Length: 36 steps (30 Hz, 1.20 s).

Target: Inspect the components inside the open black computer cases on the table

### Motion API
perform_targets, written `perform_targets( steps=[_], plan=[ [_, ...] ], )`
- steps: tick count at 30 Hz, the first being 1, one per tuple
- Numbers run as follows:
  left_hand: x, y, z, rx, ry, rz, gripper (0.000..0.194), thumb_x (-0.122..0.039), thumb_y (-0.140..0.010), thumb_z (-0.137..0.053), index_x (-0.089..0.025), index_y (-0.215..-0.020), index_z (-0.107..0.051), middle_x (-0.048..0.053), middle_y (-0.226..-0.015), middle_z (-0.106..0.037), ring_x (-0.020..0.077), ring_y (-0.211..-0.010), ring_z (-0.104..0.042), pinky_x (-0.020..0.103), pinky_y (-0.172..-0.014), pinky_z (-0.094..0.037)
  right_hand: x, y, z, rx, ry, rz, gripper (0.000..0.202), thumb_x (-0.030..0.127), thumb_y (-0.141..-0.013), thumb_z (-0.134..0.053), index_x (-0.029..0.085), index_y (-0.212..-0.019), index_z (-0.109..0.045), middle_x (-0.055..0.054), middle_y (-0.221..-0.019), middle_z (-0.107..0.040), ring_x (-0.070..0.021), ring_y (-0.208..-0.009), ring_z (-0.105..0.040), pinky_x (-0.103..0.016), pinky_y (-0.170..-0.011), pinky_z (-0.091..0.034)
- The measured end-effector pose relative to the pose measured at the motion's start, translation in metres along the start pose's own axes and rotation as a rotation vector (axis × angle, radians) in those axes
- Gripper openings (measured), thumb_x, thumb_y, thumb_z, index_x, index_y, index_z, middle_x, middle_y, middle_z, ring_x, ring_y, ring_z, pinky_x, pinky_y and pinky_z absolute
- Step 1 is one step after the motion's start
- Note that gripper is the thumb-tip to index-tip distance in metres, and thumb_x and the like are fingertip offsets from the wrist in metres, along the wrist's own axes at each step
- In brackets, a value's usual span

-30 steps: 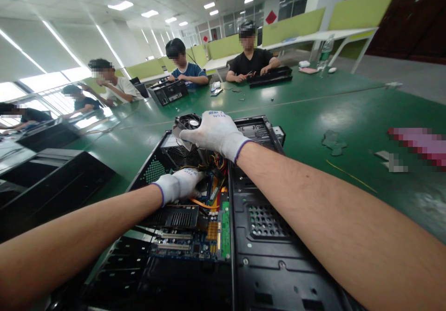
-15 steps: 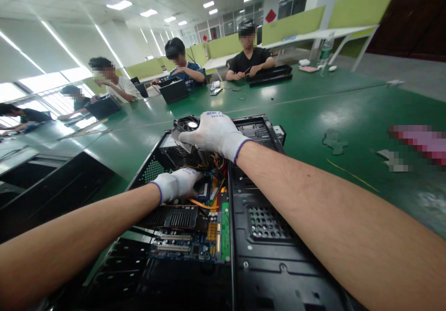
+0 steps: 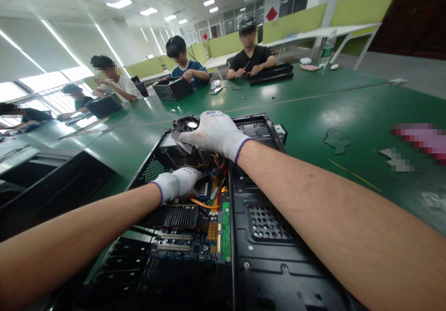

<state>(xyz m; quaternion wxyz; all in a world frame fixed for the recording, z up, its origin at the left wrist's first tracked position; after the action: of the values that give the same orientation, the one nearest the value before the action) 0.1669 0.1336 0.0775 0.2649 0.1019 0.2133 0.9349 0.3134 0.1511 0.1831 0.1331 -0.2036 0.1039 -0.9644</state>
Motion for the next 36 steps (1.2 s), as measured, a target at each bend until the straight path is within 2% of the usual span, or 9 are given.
perform_targets(
  steps=[7,11,16,21,36],
  plan=[
    [0.002,-0.004,-0.003,0.005,0.0,-0.01,0.058,-0.023,-0.067,-0.078,-0.022,-0.124,-0.067,0.012,-0.124,-0.071,0.0315,-0.108,-0.069,0.039,-0.092,-0.057,0.001,0.001,0.001,0.0,-0.006,0.003,0.073,0.078,-0.07,-0.054,0.012,-0.098,-0.071,-0.02,-0.096,-0.071,-0.0308,-0.087,-0.065,-0.039,-0.075,-0.051],
    [0.001,-0.003,-0.003,0.0,-0.005,-0.009,0.061,-0.022,-0.068,-0.078,-0.024,-0.127,-0.065,0.011,-0.129,-0.069,0.0306,-0.113,-0.067,0.038,-0.095,-0.056,0.001,0.002,0.001,-0.002,-0.004,0.008,0.069,0.076,-0.071,-0.055,0.013,-0.095,-0.072,-0.019,-0.095,-0.071,-0.0294,-0.085,-0.065,-0.038,-0.073,-0.05],
    [0.0,-0.003,-0.003,0.006,-0.018,-0.008,0.058,-0.025,-0.068,-0.079,-0.022,-0.125,-0.067,0.013,-0.124,-0.071,0.0316,-0.111,-0.068,0.039,-0.096,-0.055,0.001,0.002,0.001,0.0,-0.006,0.013,0.066,0.074,-0.071,-0.057,0.014,-0.094,-0.072,-0.018,-0.093,-0.071,-0.0293,-0.085,-0.065,-0.037,-0.072,-0.05],
    [0.001,-0.005,-0.004,0.001,-0.023,-0.025,0.06,-0.025,-0.068,-0.079,-0.019,-0.126,-0.066,0.015,-0.127,-0.069,0.0334,-0.115,-0.066,0.04,-0.099,-0.054,0.001,0.003,0.001,0.001,-0.008,0.011,0.064,0.073,-0.072,-0.057,0.015,-0.094,-0.071,-0.018,-0.092,-0.07,-0.0291,-0.084,-0.064,-0.038,-0.073,-0.05],
    [0.007,-0.011,-0.011,-0.008,-0.005,-0.045,0.061,-0.027,-0.067,-0.08,-0.022,-0.126,-0.065,0.012,-0.127,-0.069,0.0303,-0.113,-0.067,0.038,-0.097,-0.054,0.003,0.005,0.003,0.021,0.02,0.008,0.065,0.073,-0.072,-0.056,0.014,-0.092,-0.07,-0.019,-0.093,-0.071,-0.0299,-0.085,-0.065,-0.036,-0.072,-0.05]
  ],
)
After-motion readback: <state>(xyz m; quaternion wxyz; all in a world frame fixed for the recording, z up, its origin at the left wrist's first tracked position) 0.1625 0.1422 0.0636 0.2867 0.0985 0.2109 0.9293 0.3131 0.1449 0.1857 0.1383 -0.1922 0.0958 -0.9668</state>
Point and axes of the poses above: each hand's wrist, its own y-axis away from the middle knuckle, its own z-axis out of the back of the hand, x = y × z, the point moved 2 cm from there along -y, towards the middle knuckle
